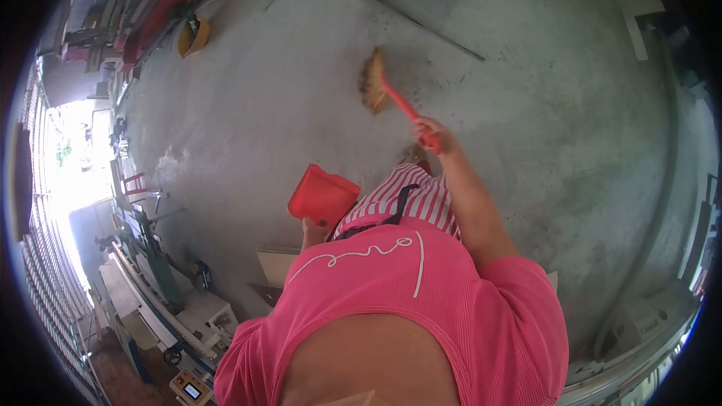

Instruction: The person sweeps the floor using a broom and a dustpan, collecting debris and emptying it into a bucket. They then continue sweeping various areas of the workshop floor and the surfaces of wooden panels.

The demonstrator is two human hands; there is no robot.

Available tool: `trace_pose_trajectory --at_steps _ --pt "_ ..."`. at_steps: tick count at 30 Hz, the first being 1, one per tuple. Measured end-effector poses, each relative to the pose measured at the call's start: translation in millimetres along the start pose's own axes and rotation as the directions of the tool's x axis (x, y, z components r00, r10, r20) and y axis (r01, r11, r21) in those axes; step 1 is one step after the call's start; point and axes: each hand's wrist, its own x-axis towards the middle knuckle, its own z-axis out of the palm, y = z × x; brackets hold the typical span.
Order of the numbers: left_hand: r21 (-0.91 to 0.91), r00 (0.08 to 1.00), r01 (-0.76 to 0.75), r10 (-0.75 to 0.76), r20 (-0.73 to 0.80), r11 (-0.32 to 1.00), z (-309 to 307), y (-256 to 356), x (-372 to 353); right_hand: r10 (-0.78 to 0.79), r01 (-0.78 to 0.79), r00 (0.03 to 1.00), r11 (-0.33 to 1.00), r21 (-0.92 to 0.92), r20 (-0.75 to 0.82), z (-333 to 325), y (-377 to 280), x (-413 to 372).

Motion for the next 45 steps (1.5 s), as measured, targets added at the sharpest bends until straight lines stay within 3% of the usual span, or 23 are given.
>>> trace_pose_trajectory --at_steps 1,3,5,6,9,10,12,16,19,21,23,25,27,29,30,31,33,35,37,40,42,44,45 --pt "0.026 0.998 0.017 -0.015 -0.066 1.0 9.7 2.4 8.0 -0.121 0.124 0.989 0.992 -0.029 0.09 -40.0 -10.8 -16.0" --pt "0.102 0.999 0.034 -0.031 -0.025 0.994 33.9 2.4 1.3 -0.323 0.325 0.935 0.946 0.004 0.147 -80.3 -21.2 -60.9" --pt "0.133 0.998 0.055 -0.06 0.033 0.99 58.3 -2.0 -2.6 -0.378 0.385 0.923 0.904 0.188 -0.072 -61.9 -23.6 -117.9" --pt "0.159 0.992 0.066 -0.082 0.093 0.985 70.6 -3.6 -5.3 -0.372 0.398 0.912 0.904 0.156 -0.173 -48.5 -26.5 -143.1" --pt "0.148 0.984 0.033 -0.058 0.171 0.988 101.1 -13.2 -21.2 -0.331 0.383 0.815 0.924 0.012 -0.476 -7.7 -25.9 -203.1" --pt "0.151 0.983 0.036 -0.062 0.172 0.988 107.8 -14.3 -16.6 -0.334 0.385 0.812 0.923 0.01 -0.478 -1.3 -23.6 -214.9" --pt "0.144 0.938 0.082 -0.126 0.323 0.986 120.9 -14.3 -7.8 -0.338 0.383 0.674 0.92 -0.081 -0.656 12.0 -16.2 -230.7" --pt "0.132 0.941 0.086 -0.124 0.315 0.988 143.9 -16.6 -13.8 -0.327 0.371 0.661 0.925 -0.086 -0.675 28.0 -0.1 -248.2" --pt "0.173 0.921 0.01 -0.076 0.382 0.985 157.2 -18.5 -10.1 -0.301 0.233 0.635 0.953 -0.195 -0.711 47.9 2.6 -238.5" --pt "0.176 0.97 0.023 -0.065 0.236 0.984 171.0 -14.9 -14.9 -0.195 0.121 0.667 0.981 -0.154 -0.72 68.2 -2.3 -216.0" --pt "0.18 0.985 0.041 -0.07 0.16 0.983 180.4 -13.6 -23.0 -0.211 0.053 0.689 0.969 -0.243 -0.693 97.9 -10.3 -187.5" --pt "0.191 0.995 0.061 -0.075 0.068 0.98 192.6 -2.9 -20.6 -0.079 -0.139 0.803 0.939 -0.315 -0.59 116.3 -34.4 -147.4" --pt "0.191 0.99 0.124 -0.134 0.039 0.974 201.7 -0.5 -5.6 -0.048 -0.175 0.916 0.845 -0.505 -0.398 164.0 -59.2 -98.9" --pt "0.206 0.993 0.11 -0.117 0.023 0.972 210.3 0.3 -24.2 -0.017 -0.149 0.958 0.822 -0.549 -0.285 188.9 -75.6 -48.0" --pt "0.215 0.995 0.097 -0.102 0.013 0.972 218.5 3.1 -35.2 0.074 -0.199 0.965 0.827 -0.526 -0.25 180.8 -86.1 -10.4" --pt "0.224 0.995 0.092 -0.096 0.007 0.97 227.3 5.8 -46.7 0.16 -0.247 0.964 0.828 -0.503 -0.21 173.3 -96.6 28.1" --pt "0.151 0.955 0.054 -0.095 0.281 0.987 245.4 13.1 -61.8 0.251 -0.295 0.956 0.822 -0.488 -0.154 199.3 -115.7 100.0" --pt "0.13 0.959 0.082 -0.114 0.259 0.988 253.8 20.6 -53.2 0.335 -0.316 0.942 0.85 -0.422 -0.03 204.3 -129.0 178.8" --pt "0.107 0.96 0.114 -0.137 0.243 0.988 258.0 26.1 -50.0 0.394 -0.381 0.918 0.858 -0.344 -0.034 220.3 -140.8 241.8" --pt "0.082 0.926 0.126 -0.147 0.348 0.989 259.7 18.7 -57.9 0.39 -0.414 0.91 0.876 -0.248 -0.142 218.5 -160.1 297.7" --pt "0.107 0.917 0.111 -0.143 0.372 0.988 260.2 24.1 -57.2 0.292 -0.294 0.955 0.926 -0.237 -0.044 204.1 -162.6 329.3" --pt "0.124 0.921 0.113 -0.151 0.36 0.986 254.5 24.8 -54.1 0.157 -0.158 0.987 0.986 -0.047 -0.015 213.2 -169.4 298.7" --pt "0.141 0.923 0.125 -0.167 0.346 0.982 252.6 23.7 -52.4 0.105 -0.104 0.994 0.993 -0.051 0.021 180.9 -175.2 298.6"
